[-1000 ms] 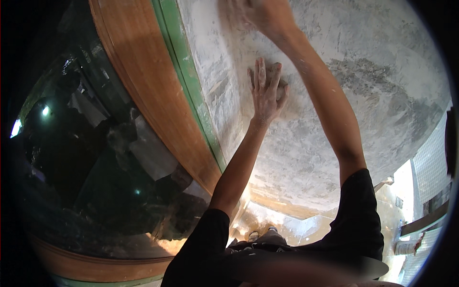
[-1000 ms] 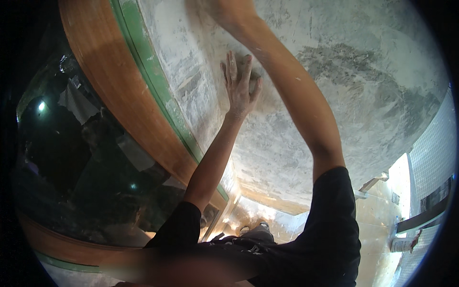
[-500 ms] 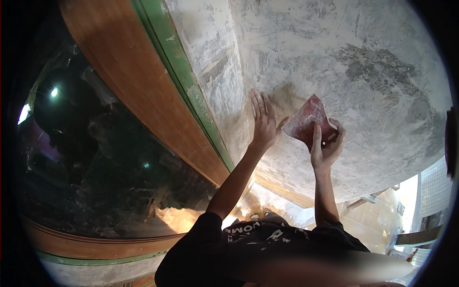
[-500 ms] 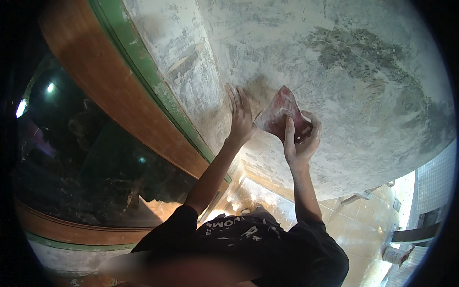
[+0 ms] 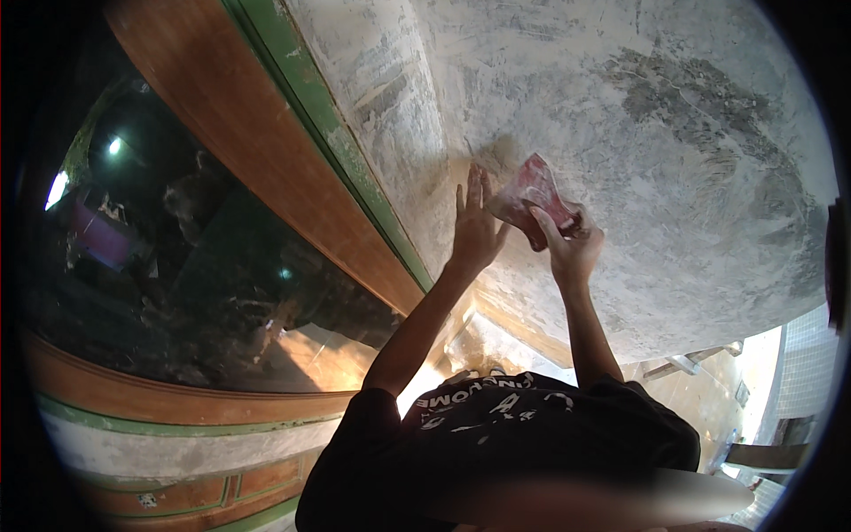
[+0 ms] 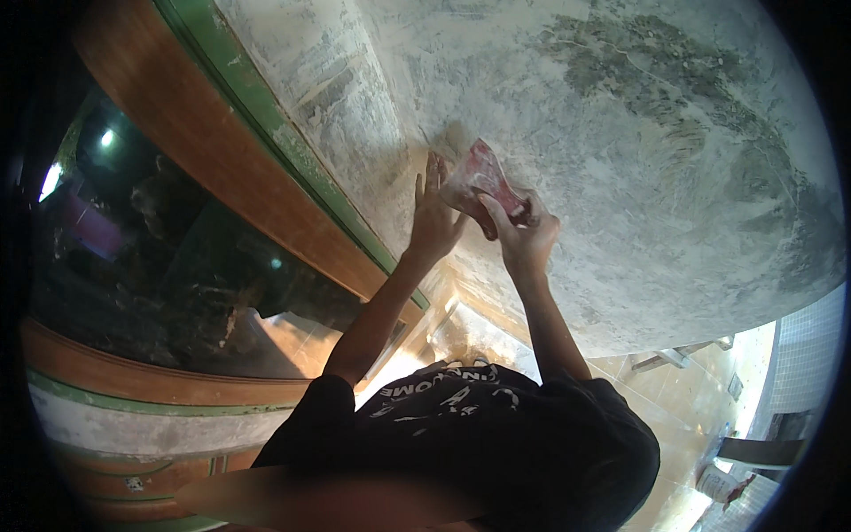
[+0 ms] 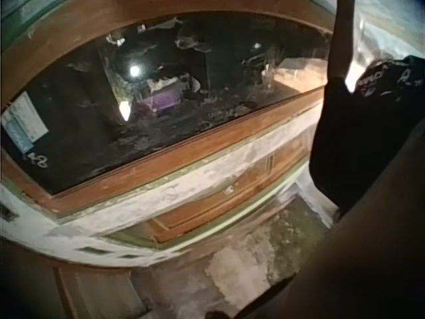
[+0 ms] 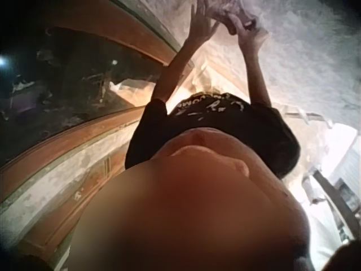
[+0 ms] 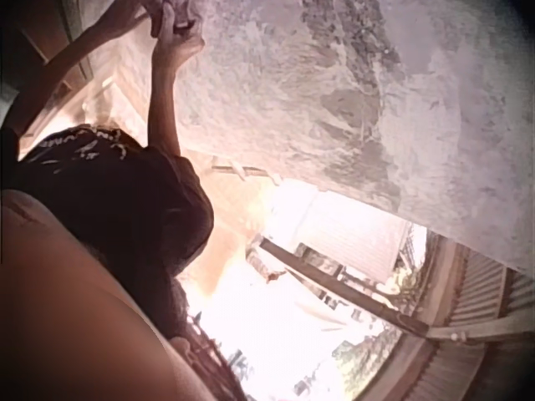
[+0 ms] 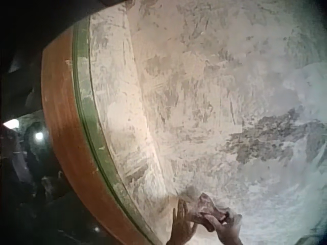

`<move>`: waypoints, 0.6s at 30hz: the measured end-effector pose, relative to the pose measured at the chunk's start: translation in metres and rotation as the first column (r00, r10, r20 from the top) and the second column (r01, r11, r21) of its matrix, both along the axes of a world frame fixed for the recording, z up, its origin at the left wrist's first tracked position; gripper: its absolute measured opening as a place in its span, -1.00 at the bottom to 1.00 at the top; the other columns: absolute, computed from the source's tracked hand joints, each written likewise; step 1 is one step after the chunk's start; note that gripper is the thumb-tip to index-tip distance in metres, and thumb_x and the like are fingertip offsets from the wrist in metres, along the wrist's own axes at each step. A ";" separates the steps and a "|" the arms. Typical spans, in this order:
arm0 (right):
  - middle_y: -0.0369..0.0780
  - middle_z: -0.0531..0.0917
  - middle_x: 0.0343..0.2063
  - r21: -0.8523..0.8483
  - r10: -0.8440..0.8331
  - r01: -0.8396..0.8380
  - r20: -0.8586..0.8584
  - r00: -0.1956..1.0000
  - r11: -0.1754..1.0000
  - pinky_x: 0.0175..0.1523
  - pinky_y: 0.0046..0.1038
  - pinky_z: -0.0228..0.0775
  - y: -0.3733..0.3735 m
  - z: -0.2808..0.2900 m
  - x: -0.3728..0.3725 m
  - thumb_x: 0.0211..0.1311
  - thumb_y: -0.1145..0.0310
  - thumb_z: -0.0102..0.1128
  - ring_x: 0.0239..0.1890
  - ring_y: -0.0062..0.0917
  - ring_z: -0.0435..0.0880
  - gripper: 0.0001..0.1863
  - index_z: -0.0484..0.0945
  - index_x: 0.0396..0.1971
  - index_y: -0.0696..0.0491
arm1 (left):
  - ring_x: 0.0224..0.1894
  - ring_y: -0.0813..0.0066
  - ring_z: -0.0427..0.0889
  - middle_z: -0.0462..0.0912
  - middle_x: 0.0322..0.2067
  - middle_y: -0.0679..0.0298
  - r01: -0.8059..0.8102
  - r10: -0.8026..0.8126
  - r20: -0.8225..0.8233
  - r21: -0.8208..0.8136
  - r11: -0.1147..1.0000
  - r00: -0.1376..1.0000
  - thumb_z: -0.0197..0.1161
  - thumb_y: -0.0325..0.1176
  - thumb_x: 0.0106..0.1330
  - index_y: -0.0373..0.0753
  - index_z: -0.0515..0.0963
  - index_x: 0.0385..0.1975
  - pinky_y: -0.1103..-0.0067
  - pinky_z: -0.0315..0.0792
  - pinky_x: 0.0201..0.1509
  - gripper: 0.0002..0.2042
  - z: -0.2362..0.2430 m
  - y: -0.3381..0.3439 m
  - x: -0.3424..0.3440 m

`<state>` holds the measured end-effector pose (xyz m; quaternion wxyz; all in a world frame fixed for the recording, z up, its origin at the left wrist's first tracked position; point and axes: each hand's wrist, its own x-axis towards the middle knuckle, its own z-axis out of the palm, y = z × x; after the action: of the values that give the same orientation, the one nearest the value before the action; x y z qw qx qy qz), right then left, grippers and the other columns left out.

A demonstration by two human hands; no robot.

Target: The person applies and smooths wall putty onto a wall using a plastic spatula.

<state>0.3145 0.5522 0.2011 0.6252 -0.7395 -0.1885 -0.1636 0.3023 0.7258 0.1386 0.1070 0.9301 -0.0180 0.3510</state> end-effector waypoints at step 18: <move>-0.19 0.62 -0.65 0.202 0.546 -0.510 -0.391 0.741 0.836 -0.65 -0.56 0.35 -0.012 -0.068 -0.031 0.36 0.30 0.17 -0.69 -0.63 0.55 -0.67 0.53 -0.43 0.32 | -0.66 0.66 0.50 0.58 -0.45 0.30 0.143 -0.412 0.086 -0.984 0.110 0.907 -0.01 -0.24 0.51 -0.32 0.42 -0.01 0.70 0.38 -0.67 -0.72 -0.024 -0.031 -0.086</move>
<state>0.2837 0.5401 0.1329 0.7010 -0.6467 -0.2397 0.1814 0.2164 0.6949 0.1147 0.7421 0.6510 0.0478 0.1525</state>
